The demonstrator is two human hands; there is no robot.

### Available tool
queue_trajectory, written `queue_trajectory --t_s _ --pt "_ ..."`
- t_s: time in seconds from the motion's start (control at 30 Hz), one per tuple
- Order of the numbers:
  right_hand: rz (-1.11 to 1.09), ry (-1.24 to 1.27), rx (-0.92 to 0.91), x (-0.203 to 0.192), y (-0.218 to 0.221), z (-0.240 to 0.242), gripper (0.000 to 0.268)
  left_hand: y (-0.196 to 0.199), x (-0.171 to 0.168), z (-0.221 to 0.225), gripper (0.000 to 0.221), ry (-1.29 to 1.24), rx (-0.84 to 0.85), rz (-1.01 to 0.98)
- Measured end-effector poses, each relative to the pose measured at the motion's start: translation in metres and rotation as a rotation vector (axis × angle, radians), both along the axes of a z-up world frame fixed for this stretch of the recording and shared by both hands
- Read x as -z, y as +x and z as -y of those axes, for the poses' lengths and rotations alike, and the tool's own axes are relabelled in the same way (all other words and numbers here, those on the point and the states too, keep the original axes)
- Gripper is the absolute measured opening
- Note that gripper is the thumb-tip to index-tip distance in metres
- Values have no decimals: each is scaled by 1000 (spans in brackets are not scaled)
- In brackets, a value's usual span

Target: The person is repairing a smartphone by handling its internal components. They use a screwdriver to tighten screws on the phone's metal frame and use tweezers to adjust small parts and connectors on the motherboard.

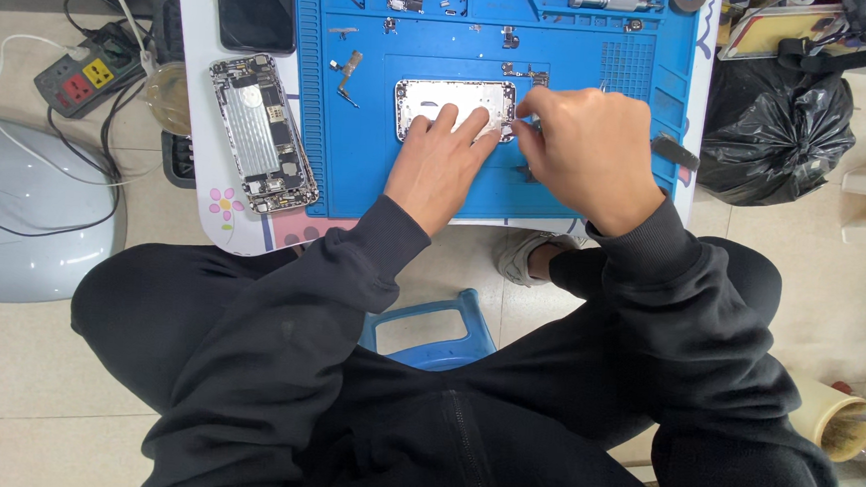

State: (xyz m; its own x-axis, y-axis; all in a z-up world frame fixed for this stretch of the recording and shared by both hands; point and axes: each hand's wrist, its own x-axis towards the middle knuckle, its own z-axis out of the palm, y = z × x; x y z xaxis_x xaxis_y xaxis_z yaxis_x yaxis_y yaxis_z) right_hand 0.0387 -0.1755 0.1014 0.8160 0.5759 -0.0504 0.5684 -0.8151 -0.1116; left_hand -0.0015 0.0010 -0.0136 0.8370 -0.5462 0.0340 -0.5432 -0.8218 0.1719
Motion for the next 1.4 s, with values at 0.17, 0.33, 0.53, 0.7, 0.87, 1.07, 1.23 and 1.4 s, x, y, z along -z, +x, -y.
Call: queue_trajectory --t_s 0.17,0.33,0.53,0.7,0.87,1.07,1.23,1.4 --pt "265 -47 105 29 -4 33 12 -2 14 4 40 85 -40 111" --pt "204 -4 174 32 -10 44 14 -1 13 4 42 93 -41 112" --pt "235 -30 152 34 -9 45 17 0 14 4 34 100 -71 119" --pt "195 -19 160 32 -5 44 19 -1 12 7 34 122 -77 119" --pt "172 20 133 32 -5 42 17 0 10 7 39 107 -71 71" --pt "132 69 82 38 -6 35 10 2 8 5 36 73 -53 72" --pt "144 35 48 45 -6 31 9 0 6 5 35 100 -64 115" --pt "105 44 59 40 -4 27 9 -2 6 5 33 113 -75 134"
